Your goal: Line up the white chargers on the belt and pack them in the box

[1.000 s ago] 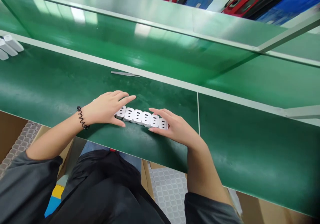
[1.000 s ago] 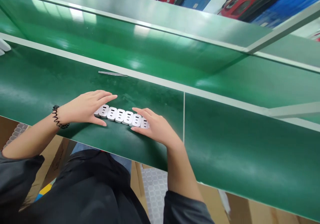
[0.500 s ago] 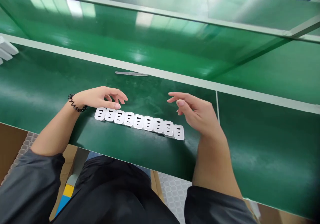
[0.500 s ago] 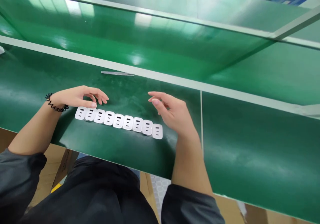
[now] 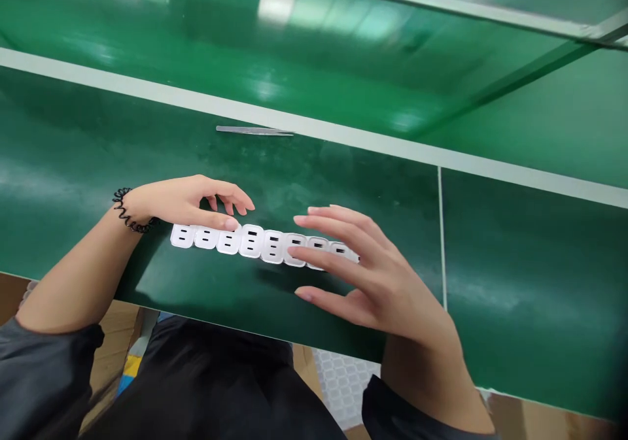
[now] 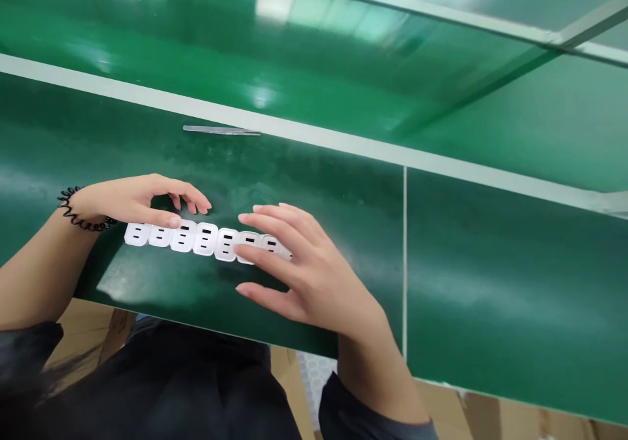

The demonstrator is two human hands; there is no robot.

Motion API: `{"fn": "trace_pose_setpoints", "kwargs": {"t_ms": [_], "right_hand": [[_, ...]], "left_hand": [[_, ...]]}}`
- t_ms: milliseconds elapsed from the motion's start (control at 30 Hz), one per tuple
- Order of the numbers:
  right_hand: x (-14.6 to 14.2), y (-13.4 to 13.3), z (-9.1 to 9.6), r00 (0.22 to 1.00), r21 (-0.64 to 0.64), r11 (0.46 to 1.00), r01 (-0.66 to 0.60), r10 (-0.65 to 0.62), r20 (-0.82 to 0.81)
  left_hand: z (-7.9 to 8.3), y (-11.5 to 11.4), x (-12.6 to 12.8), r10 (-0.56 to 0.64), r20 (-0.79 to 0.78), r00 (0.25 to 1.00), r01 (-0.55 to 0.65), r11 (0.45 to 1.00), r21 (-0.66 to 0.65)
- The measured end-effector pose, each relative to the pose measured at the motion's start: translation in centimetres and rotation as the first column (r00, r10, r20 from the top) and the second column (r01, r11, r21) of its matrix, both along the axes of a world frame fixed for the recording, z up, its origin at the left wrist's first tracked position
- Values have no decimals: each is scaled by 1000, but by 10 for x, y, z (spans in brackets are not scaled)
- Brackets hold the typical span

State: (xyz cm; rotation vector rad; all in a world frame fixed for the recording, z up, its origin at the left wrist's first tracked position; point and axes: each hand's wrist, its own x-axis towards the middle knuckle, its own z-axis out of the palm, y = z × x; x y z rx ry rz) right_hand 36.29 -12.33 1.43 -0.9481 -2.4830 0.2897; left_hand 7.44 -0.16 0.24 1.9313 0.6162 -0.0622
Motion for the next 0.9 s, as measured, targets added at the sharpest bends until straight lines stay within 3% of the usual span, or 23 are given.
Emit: {"fn": "trace_pose_setpoints", "kwargs": {"t_ms": [367, 567, 800, 900], "right_hand": [[-11, -4, -9, 995, -29, 995, -92, 93, 33], [-11, -2, -9, 994, -22, 996, -84, 86, 69], [-8, 4, -18, 985, -6, 995, 101, -99, 144], [-3, 5, -15, 986, -38, 993, 109, -103, 132]], "left_hand": [[-1, 1, -1, -5, -22, 1000, 5, 1000, -16], [-2, 1, 0, -3, -10, 1000, 3, 1000, -10], [0, 0, -1, -2, -17, 1000, 1, 1000, -29], [1, 0, -1, -1, -27, 1000, 0, 1000, -28]]}}
